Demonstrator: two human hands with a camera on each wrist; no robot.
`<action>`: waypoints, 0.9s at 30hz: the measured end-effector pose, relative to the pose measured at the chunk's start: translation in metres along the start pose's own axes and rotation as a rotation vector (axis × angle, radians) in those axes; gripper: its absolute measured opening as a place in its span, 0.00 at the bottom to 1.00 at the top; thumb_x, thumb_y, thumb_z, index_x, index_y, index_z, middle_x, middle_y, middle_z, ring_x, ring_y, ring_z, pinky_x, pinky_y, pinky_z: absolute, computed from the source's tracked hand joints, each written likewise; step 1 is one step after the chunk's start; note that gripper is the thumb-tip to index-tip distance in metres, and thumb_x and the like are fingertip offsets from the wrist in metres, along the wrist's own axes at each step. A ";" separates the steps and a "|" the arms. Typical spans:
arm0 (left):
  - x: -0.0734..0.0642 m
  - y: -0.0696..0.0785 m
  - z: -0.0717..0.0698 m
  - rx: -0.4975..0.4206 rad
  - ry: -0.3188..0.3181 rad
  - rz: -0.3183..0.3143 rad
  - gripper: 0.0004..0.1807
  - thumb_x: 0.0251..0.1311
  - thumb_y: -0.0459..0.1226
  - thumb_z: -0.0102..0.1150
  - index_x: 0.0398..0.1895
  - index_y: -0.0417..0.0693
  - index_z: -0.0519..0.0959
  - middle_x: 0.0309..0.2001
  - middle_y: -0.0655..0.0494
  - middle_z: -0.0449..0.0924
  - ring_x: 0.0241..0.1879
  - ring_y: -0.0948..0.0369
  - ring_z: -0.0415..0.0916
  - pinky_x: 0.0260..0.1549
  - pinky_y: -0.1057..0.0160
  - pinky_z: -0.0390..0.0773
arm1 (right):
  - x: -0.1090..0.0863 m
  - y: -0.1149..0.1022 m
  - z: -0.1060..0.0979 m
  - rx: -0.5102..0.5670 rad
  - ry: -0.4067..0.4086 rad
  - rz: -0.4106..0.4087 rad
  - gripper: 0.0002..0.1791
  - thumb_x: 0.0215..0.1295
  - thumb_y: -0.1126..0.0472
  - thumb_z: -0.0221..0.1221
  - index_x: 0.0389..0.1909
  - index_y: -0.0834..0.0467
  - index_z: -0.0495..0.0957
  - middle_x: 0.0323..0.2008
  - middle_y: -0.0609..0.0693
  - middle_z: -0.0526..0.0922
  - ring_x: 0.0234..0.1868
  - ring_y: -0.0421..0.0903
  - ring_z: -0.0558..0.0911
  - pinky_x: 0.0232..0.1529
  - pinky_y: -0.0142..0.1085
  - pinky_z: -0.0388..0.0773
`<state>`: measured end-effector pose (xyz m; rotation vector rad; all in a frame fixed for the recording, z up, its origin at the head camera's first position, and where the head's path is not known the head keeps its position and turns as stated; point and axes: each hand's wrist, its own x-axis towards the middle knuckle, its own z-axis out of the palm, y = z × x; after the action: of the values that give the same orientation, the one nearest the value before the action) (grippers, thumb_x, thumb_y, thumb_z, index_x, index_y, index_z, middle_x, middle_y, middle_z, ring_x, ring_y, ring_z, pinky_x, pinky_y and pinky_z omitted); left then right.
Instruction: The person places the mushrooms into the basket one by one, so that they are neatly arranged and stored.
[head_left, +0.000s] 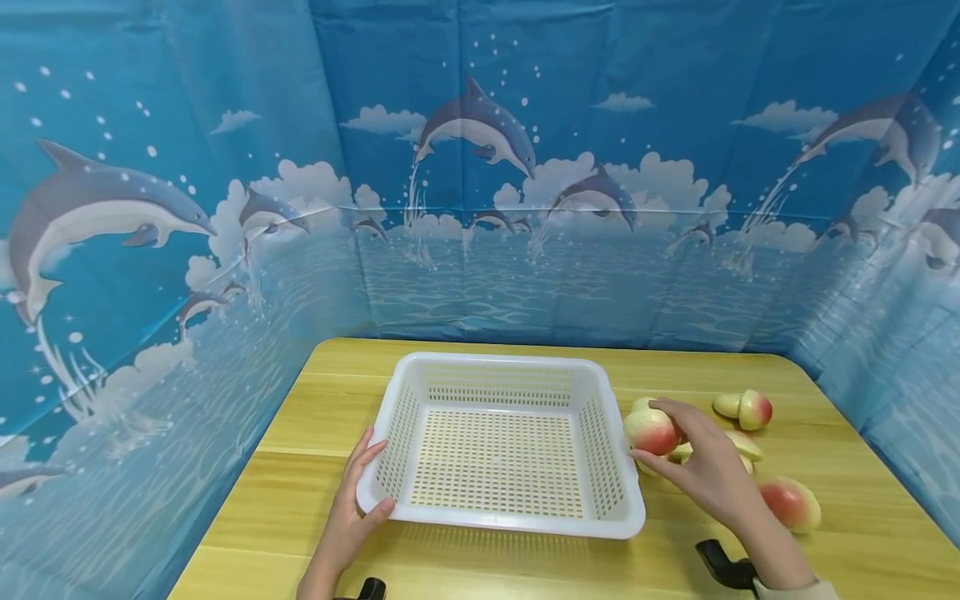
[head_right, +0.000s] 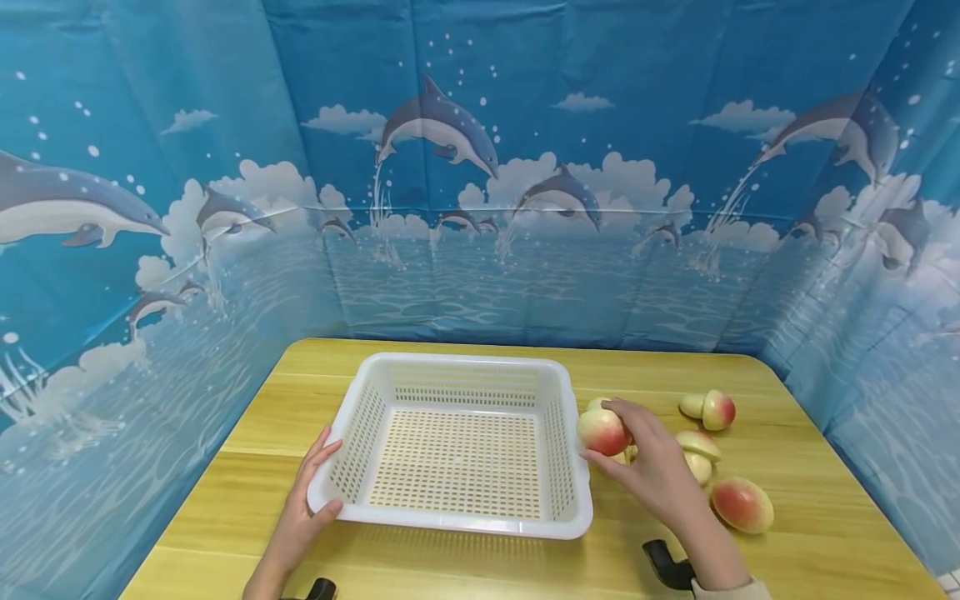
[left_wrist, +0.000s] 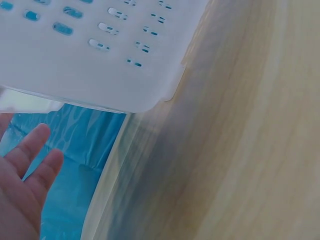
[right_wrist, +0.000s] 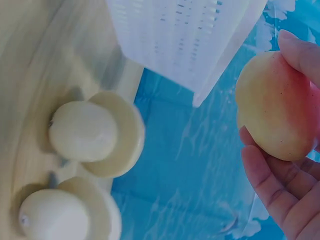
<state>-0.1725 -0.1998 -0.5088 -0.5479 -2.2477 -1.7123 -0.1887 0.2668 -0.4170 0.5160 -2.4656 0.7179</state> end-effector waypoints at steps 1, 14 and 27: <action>0.000 0.000 0.000 -0.001 0.001 -0.001 0.38 0.51 0.32 0.59 0.69 0.51 0.61 0.75 0.55 0.39 0.70 0.55 0.43 0.56 0.63 0.63 | 0.002 -0.001 0.001 0.003 0.002 -0.009 0.40 0.40 0.56 0.76 0.57 0.60 0.72 0.51 0.54 0.77 0.36 0.41 0.75 0.31 0.29 0.75; 0.001 -0.002 0.000 0.002 -0.002 0.021 0.38 0.52 0.31 0.58 0.69 0.50 0.61 0.75 0.51 0.39 0.70 0.52 0.43 0.56 0.62 0.62 | 0.022 -0.014 0.008 -0.001 -0.030 -0.072 0.39 0.41 0.56 0.76 0.58 0.59 0.71 0.53 0.53 0.75 0.38 0.41 0.75 0.31 0.34 0.77; 0.001 -0.002 0.001 -0.027 0.002 0.016 0.38 0.51 0.31 0.59 0.69 0.50 0.61 0.75 0.47 0.39 0.70 0.47 0.42 0.57 0.64 0.61 | 0.040 -0.020 0.006 0.019 -0.109 -0.071 0.37 0.49 0.49 0.71 0.60 0.56 0.70 0.55 0.54 0.73 0.41 0.46 0.77 0.34 0.41 0.79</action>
<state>-0.1741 -0.1990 -0.5105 -0.5677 -2.2159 -1.7373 -0.2135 0.2393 -0.3911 0.6625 -2.5284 0.7016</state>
